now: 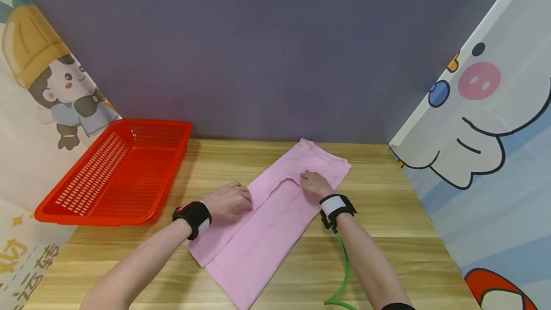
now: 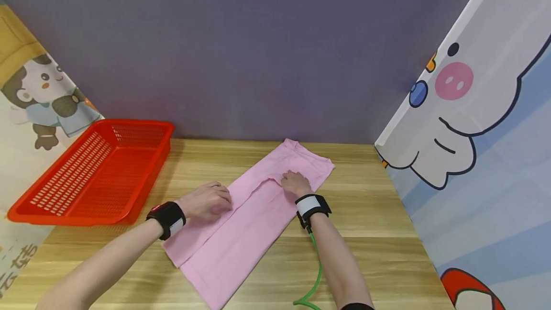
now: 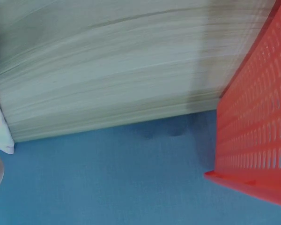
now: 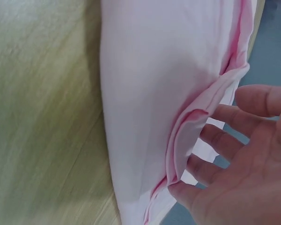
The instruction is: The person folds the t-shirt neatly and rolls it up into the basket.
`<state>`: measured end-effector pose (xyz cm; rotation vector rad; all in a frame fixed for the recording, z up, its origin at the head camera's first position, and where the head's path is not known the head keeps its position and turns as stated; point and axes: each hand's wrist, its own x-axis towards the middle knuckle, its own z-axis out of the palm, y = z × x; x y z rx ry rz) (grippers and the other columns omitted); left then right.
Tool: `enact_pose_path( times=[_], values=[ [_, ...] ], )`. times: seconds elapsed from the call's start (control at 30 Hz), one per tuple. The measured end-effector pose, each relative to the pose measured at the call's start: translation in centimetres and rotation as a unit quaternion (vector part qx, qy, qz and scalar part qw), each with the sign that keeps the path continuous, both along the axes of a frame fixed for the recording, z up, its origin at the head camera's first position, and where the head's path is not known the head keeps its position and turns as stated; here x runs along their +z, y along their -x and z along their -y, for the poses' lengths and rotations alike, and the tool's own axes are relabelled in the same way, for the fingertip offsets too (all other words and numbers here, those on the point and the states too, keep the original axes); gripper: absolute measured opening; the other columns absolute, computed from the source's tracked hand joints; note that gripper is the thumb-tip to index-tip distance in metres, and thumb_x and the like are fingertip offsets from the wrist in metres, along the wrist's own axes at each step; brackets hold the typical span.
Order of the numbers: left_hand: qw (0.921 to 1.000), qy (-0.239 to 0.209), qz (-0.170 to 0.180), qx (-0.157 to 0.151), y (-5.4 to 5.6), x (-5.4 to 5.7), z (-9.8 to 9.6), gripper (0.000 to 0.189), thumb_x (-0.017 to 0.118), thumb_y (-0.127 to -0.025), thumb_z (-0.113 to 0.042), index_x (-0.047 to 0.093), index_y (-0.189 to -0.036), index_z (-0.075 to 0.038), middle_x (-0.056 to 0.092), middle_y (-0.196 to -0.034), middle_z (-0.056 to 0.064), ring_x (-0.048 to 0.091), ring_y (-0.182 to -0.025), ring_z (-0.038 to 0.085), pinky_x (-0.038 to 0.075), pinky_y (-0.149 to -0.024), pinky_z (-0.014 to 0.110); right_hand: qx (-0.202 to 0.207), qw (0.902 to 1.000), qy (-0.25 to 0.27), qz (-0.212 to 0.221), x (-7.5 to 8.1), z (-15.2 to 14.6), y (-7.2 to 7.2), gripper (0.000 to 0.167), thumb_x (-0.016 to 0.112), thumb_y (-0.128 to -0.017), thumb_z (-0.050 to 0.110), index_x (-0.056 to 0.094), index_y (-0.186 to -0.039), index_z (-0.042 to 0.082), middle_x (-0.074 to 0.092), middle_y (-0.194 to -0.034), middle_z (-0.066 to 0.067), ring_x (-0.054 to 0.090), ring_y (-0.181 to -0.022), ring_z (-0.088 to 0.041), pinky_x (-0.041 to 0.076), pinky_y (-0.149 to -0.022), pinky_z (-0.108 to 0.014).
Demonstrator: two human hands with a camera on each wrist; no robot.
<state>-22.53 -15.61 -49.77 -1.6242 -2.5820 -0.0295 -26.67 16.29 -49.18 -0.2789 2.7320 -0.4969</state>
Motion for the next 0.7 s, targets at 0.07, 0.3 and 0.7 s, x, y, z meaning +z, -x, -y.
enact_pose_path(
  times=[0.07, 0.3, 0.7],
  values=[
    [0.9999, 0.01, 0.012, -0.001, -0.1, 0.1, -0.2, 0.022, 0.078, -0.084, -0.022, 0.076, -0.105, -0.025, 0.072, -0.108, -0.009, 0.061, -0.111, 0.015, 0.043, -0.104, 0.043, 0.006, 1.0, 0.006, -0.001, -0.1, 0.0, 0.1, 0.052, 0.029, -0.104, 0.019, 0.043, -0.148, -0.005, 0.034, -0.159, -0.027, 0.03, -0.15, -0.043, 0.024, -0.125, -0.049],
    [0.9968, 0.031, 0.073, 0.012, -0.6, 0.2, -0.5, 0.036, 0.085, -0.078, -0.031, 0.074, -0.111, -0.023, 0.067, -0.127, -0.004, 0.059, -0.125, 0.016, 0.04, -0.111, 0.044, 0.046, 0.9988, 0.009, -0.008, -0.8, 0.0, 0.9, 0.051, 0.033, -0.104, 0.02, 0.046, -0.146, -0.006, 0.035, -0.158, -0.029, 0.03, -0.15, -0.044, 0.024, -0.124, -0.051],
    [0.9883, 0.057, 0.134, 0.043, -0.8, 0.2, -1.1, 0.093, 0.087, -0.069, -0.047, 0.052, -0.145, -0.006, 0.047, -0.157, 0.009, 0.044, -0.146, 0.027, 0.032, -0.121, 0.048, 0.066, 0.9966, 0.045, 0.022, -0.3, 0.9, 1.8, 0.051, 0.034, -0.104, 0.019, 0.042, -0.15, -0.002, 0.029, -0.163, -0.023, 0.017, -0.154, -0.046, 0.015, -0.127, -0.052]
  ],
)
